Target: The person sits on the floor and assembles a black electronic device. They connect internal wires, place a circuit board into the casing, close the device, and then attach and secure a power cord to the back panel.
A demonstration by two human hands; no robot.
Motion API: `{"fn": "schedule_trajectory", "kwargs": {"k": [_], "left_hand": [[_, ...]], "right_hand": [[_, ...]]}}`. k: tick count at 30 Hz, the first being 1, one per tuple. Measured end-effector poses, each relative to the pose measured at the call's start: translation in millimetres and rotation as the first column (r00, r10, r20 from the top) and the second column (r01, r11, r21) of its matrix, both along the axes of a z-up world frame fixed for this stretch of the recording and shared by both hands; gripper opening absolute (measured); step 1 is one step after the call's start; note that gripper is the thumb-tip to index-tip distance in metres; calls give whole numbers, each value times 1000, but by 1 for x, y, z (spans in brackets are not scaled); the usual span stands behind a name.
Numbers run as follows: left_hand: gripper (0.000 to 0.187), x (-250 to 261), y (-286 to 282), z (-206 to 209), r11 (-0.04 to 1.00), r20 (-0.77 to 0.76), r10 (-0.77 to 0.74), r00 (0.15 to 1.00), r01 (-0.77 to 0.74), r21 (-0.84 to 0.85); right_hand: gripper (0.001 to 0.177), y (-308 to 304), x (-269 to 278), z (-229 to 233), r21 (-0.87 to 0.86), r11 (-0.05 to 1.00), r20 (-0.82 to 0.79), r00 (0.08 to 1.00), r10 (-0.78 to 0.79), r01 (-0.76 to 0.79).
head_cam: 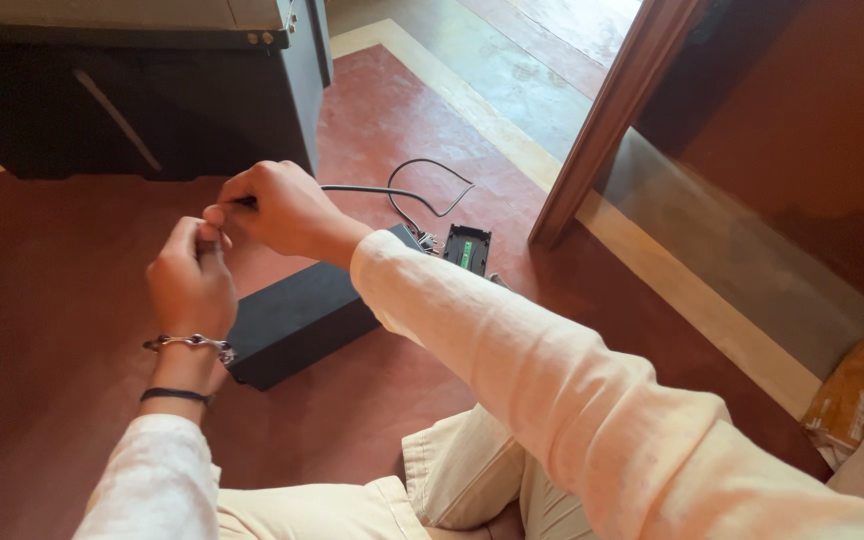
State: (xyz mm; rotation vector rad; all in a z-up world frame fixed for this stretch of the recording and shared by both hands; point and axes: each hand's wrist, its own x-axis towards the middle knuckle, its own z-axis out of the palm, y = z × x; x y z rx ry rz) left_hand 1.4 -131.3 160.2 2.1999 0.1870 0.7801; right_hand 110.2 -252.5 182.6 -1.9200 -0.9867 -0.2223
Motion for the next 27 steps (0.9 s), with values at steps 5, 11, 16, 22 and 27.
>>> {"fn": "schedule_trajectory", "kwargs": {"k": [5,11,16,22,27], "left_hand": [[27,5,-13,-6,1000,-25,19,1000,-19,-21],[25,8,-4,-15,996,21,-30,999,32,-82],[31,7,5,-2,960,-46,-79,996,64,-274],[26,5,-4,29,986,-105,-60,993,76,151],[26,7,-5,29,992,-195,44,980,-20,123]], "right_hand": [[16,-12,3,-6,-12,1000,71,997,-10,11],[23,-30,6,-6,-81,993,24,996,86,-84],[16,-44,7,-2,-97,990,-148,985,91,-106],[15,-33,2,-2,40,977,186,962,199,-210],[6,-20,0,0,-191,979,276,953,124,-72]]}}
